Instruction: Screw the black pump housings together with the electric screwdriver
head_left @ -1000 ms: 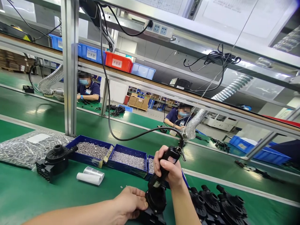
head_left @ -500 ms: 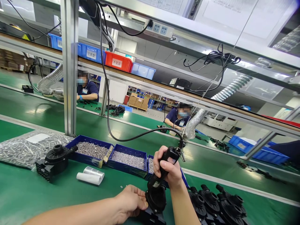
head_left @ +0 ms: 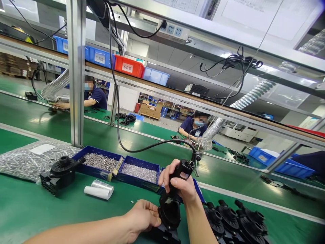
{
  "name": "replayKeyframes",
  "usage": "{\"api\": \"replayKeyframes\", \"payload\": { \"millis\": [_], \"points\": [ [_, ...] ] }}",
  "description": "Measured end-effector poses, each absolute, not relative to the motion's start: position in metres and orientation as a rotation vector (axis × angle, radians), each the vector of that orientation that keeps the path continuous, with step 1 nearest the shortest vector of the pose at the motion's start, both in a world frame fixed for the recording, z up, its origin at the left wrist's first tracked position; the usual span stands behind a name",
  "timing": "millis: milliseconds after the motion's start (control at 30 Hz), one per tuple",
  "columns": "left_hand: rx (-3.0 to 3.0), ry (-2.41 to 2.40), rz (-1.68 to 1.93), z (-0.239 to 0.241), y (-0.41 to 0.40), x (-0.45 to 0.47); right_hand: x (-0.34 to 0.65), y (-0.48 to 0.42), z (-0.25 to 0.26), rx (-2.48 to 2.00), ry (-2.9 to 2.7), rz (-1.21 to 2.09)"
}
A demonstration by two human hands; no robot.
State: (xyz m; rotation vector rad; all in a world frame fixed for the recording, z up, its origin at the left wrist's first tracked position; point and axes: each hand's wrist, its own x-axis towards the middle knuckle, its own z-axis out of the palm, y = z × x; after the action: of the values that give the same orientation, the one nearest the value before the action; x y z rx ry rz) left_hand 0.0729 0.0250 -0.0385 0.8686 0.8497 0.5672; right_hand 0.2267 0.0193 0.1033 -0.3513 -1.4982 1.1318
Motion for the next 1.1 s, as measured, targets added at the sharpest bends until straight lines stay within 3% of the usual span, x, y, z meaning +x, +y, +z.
{"api": "replayKeyframes", "payload": {
  "millis": [233, 500, 1100],
  "points": [
    [0.994, 0.840, 0.525, -0.030, 0.028, 0.069, 0.222, 0.018, 0.103, -0.441, -1.502, 1.086],
    [1.249, 0.726, 0.264, 0.005, 0.065, 0.040, 0.189, 0.019, 0.109, -0.858, -1.152, 0.635],
    [1.470, 0.801, 0.434, -0.005, 0.043, 0.039, 0.198, 0.011, 0.095, -0.631, -1.305, 0.852]
  ]
}}
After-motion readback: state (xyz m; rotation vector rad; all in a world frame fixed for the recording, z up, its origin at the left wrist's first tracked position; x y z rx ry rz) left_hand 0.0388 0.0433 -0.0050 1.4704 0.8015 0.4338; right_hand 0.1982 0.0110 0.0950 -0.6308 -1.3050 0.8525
